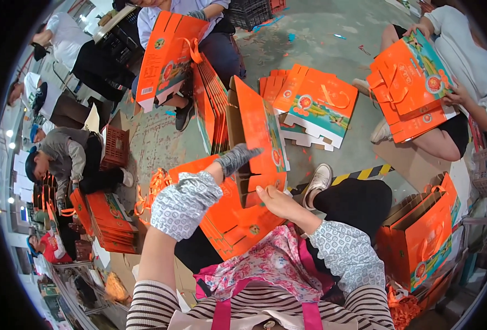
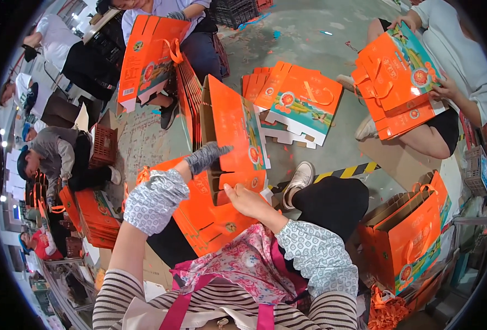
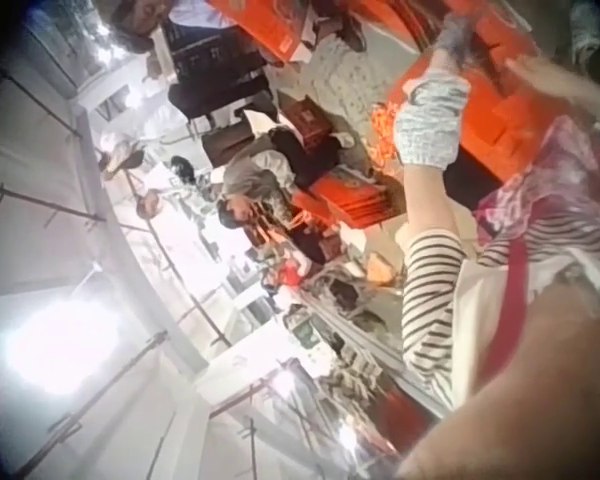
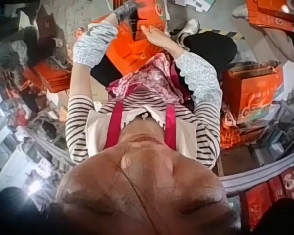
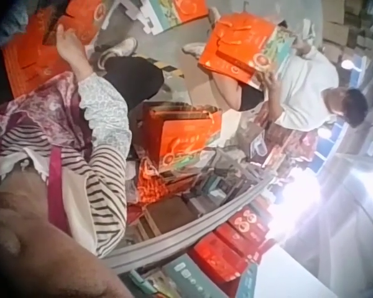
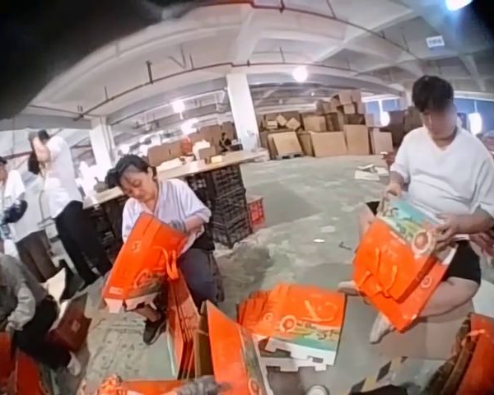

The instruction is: The person attaches ribbon handles to folded cardboard gift bags by threading ribbons through the bag holes by hand.

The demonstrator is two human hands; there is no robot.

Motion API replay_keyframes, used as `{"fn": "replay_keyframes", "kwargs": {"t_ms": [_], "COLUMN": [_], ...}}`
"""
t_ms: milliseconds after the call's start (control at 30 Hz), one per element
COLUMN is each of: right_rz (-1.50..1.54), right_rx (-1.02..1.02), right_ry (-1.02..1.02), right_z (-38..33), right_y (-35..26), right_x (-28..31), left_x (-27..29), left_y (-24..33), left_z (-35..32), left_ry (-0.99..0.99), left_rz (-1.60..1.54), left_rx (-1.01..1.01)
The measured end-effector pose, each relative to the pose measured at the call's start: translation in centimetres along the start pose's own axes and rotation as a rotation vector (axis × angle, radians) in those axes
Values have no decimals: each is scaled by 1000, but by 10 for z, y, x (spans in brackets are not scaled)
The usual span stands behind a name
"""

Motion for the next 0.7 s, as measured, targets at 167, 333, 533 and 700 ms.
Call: {"fn": "replay_keyframes", "kwargs": {"t_ms": [167,333,533,700], "right_rz": [49,194,383,160], "right_rx": [213,283,290,563], "right_ry": [194,625,805,1083], "right_z": [7,-4,-35,-47], "right_y": [4,15,-24,-56], "right_x": [23,75,146,185], "left_x": [-7,-41,-83,-137], "left_y": [-43,-45,-81,-92], "left_z": [8,-63,-156,-165], "left_ry": [348,378,391,259], "left_rz": [-283,-228,-104,-64], "left_rx": [1,-382,-378,-319]}}
Point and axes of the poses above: each hand's wrist, its own z-axis towards the middle knuckle, its own x-axis out of the back of the hand, y = z × x, the point moved 5 cm from there along z, towards the middle knuckle, and after that the axes turned 11 degrees about -y, right-handed, at the moved point
